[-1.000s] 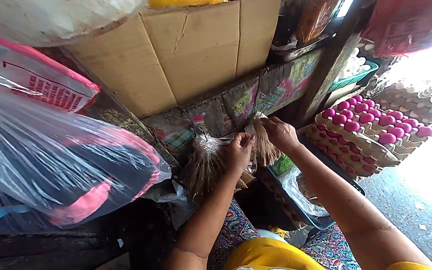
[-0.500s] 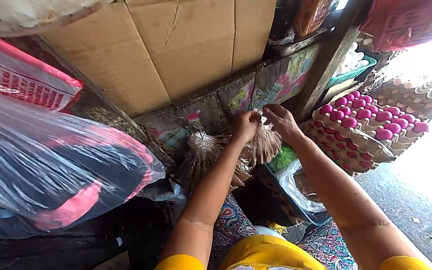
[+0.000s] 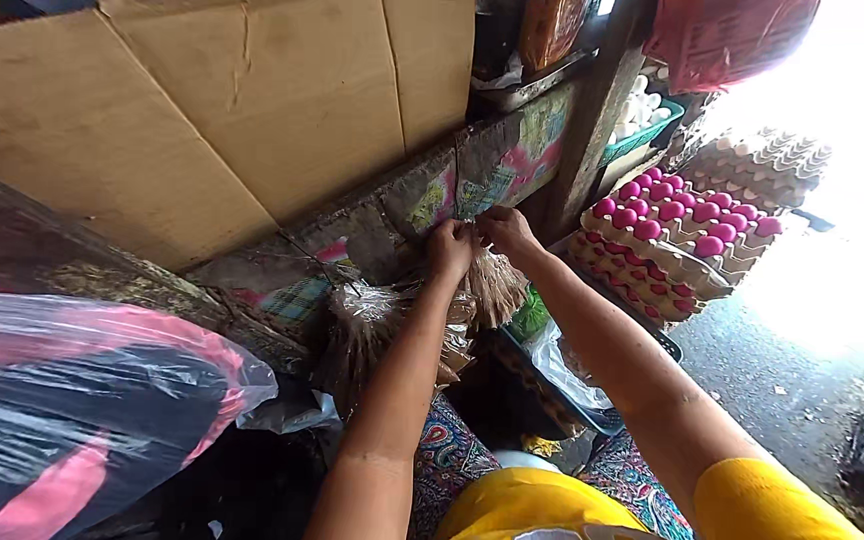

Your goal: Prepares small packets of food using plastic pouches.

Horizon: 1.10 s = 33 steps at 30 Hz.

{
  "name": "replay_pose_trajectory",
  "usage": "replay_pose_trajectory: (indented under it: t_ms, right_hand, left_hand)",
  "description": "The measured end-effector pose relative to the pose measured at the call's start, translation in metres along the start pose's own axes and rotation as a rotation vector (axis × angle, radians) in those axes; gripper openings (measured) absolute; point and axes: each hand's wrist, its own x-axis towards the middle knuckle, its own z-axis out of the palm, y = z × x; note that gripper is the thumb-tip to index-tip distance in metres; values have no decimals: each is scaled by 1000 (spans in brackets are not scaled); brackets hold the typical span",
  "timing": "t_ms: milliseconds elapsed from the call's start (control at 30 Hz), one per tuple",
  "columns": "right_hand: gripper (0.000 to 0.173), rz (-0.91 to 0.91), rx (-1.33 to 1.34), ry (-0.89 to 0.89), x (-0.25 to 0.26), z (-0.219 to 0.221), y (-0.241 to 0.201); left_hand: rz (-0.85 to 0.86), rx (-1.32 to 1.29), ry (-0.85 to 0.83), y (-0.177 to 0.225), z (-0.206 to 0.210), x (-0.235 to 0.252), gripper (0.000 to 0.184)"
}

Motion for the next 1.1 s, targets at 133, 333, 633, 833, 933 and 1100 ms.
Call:
replay_pose_trajectory:
  t_ms: [133,333,633,833,933,1100]
  right_hand:
    - [26,-10,-22,-3,2,5,3]
    - [31,-145,-188,31,9,7,10]
    - [32,-113,-176,50,12,12,9]
    - [28,47,85,3,13,15,11]
    - [32,48,-148,19,14,17,13]
    - [39,-75,-588,19,6,16,6]
  left_hand:
    - [-22,65,44,4,2,-5,28]
    - [-37,95,59,7,2,-4,31]
    - [-34,112,102,8,5,-4,30]
    - [-44,217,93,12,5,-5,32]
    - [-51,331,75,12,6,-10,31]
    - [-63,448,40,17,6,-13,34]
